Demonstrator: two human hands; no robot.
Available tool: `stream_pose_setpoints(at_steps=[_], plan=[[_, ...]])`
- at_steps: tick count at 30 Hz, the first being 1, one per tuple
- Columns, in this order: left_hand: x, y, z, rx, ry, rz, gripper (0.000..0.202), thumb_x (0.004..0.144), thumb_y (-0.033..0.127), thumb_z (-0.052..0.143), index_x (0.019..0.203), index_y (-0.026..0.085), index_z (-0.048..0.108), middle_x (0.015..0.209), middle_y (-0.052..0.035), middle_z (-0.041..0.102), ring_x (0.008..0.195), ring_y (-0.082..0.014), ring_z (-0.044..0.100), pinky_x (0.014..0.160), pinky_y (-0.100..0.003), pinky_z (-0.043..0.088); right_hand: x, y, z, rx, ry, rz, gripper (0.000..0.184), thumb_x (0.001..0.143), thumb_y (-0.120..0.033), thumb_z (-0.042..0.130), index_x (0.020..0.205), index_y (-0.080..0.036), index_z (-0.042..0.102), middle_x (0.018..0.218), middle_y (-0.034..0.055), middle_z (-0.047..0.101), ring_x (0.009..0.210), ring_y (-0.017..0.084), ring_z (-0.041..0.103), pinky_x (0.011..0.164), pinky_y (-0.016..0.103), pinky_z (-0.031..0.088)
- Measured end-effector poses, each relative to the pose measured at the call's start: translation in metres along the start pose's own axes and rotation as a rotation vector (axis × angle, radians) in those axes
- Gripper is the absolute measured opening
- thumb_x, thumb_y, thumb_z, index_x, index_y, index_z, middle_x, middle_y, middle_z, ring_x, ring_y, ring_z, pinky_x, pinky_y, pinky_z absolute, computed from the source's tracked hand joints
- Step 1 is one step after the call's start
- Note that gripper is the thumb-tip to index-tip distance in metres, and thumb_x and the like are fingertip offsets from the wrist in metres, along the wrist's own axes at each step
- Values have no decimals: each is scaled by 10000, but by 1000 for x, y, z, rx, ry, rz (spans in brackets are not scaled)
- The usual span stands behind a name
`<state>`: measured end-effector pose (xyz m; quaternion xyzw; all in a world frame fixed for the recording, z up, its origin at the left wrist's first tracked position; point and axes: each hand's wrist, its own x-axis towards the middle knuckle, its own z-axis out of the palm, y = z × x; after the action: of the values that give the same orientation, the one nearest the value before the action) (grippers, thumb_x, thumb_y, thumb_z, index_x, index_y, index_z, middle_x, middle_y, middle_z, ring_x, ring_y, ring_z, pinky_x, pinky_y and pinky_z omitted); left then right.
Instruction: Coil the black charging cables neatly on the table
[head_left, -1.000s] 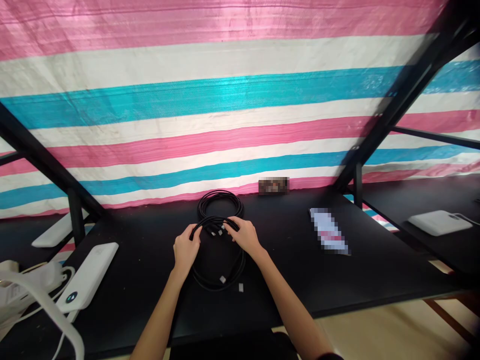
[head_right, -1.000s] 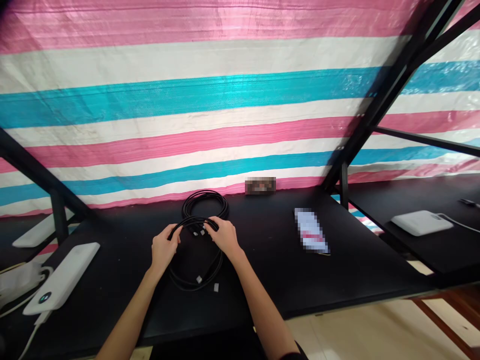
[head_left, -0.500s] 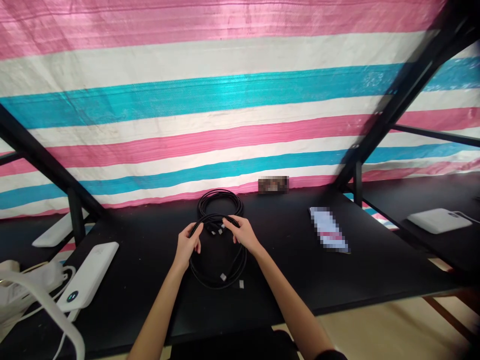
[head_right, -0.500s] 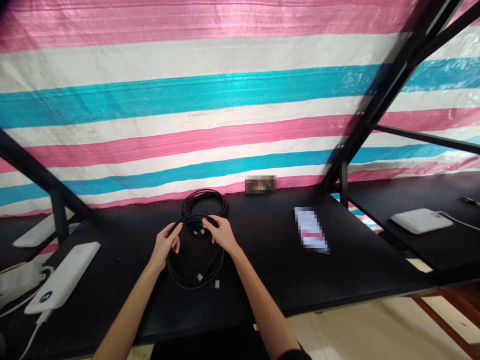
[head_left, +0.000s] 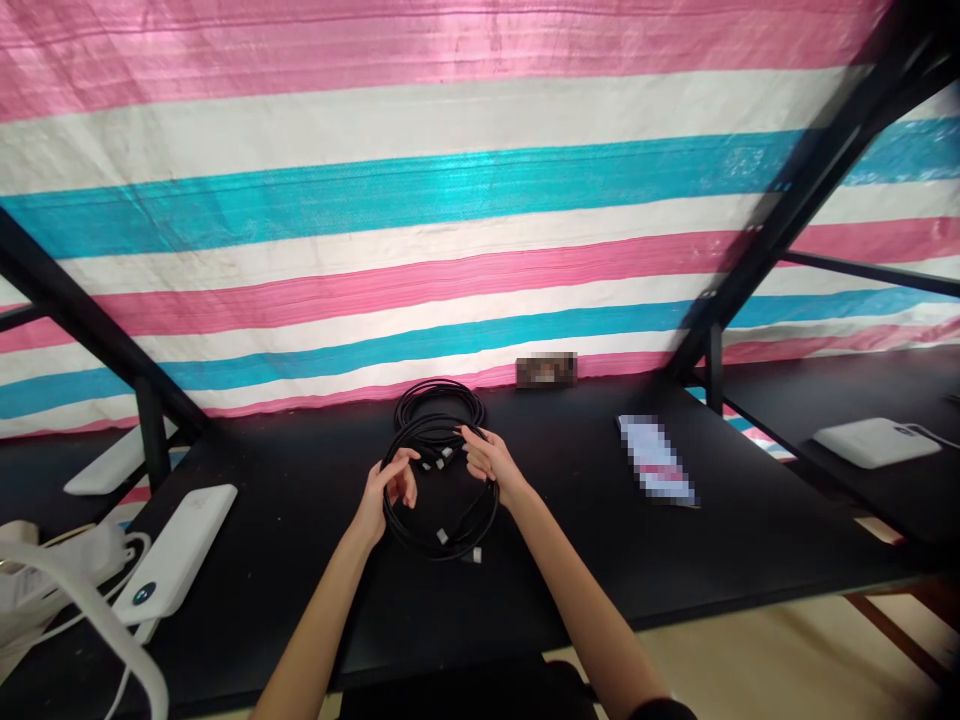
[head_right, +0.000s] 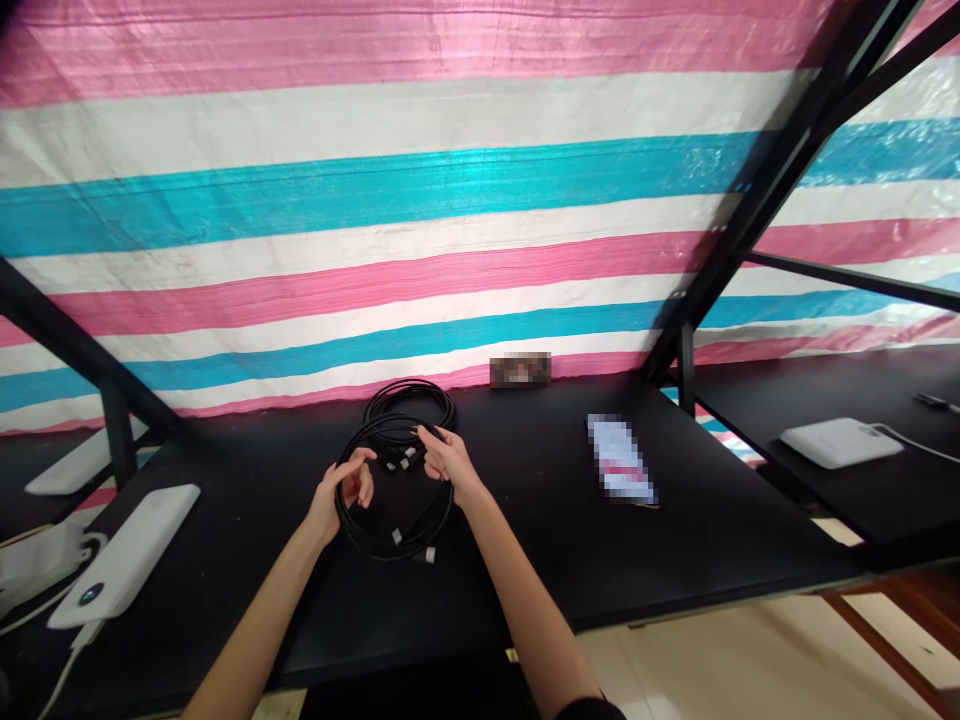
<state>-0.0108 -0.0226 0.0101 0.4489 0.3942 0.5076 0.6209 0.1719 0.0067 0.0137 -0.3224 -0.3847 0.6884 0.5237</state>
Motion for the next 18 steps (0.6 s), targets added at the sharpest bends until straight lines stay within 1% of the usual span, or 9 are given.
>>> stream_pose_setpoints(at_steps=[2,4,5,7,9,12,14,16,18], plan=[[-1,0,3,-3,-43,3,254,767,362,489,876,149,575,496,3,561,478,-138,534,509,-248,385,1,-2,-2,81,7,-32,281,698,-411,702,714,-164,568,333,-144,223,290,16,118,289,160,129],[-4,1,7,7,-104,-14,289,754,366,474,884,135,589,682,-77,664,637,-187,618,619,-288,437,1,-6,-4,164,28,-64,273,687,-390,710,673,-172,547,344,-142,224,296,15,100,282,158,119],[-5,1,10,16,-145,-30,316,750,372,472,903,127,600,803,-116,688,737,-217,641,682,-311,450,1,-7,-5,205,45,-78,264,686,-381,709,666,-174,545,349,-140,228,299,16,92,277,157,116],[-8,1,16,36,-234,-78,368,754,384,483,971,119,617,1004,-155,674,907,-263,636,787,-344,449,0,-11,-6,282,85,-105,229,699,-362,692,678,-175,561,355,-136,236,301,19,81,270,155,112],[-12,-1,23,60,-299,-141,396,756,393,530,1041,133,617,1060,-145,662,953,-271,631,826,-354,450,0,-14,-8,337,125,-130,185,725,-344,660,711,-175,585,355,-134,232,299,24,81,265,153,118],[-15,-9,32,94,-332,-213,421,740,406,620,1074,150,603,932,-112,695,829,-239,668,775,-347,479,0,-17,-10,364,159,-148,153,748,-319,633,702,-180,589,356,-129,224,295,25,90,263,147,140],[-15,-14,35,133,-316,-219,428,742,433,632,1057,144,597,801,-94,704,698,-207,674,665,-306,495,0,-18,-10,357,168,-156,161,736,-309,646,668,-183,575,358,-126,228,296,23,95,260,147,145],[-14,-17,36,202,-273,-209,422,758,468,608,1011,130,611,693,-82,694,555,-172,648,512,-238,453,0,-18,-9,338,169,-176,183,713,-317,672,648,-188,560,360,-126,227,298,23,91,257,150,139],[-12,-19,33,250,-203,-194,424,770,496,581,946,115,638,621,-71,675,434,-136,596,404,-194,367,1,-16,-8,287,163,-193,193,695,-341,690,676,-195,565,361,-131,218,298,25,92,259,154,140]])
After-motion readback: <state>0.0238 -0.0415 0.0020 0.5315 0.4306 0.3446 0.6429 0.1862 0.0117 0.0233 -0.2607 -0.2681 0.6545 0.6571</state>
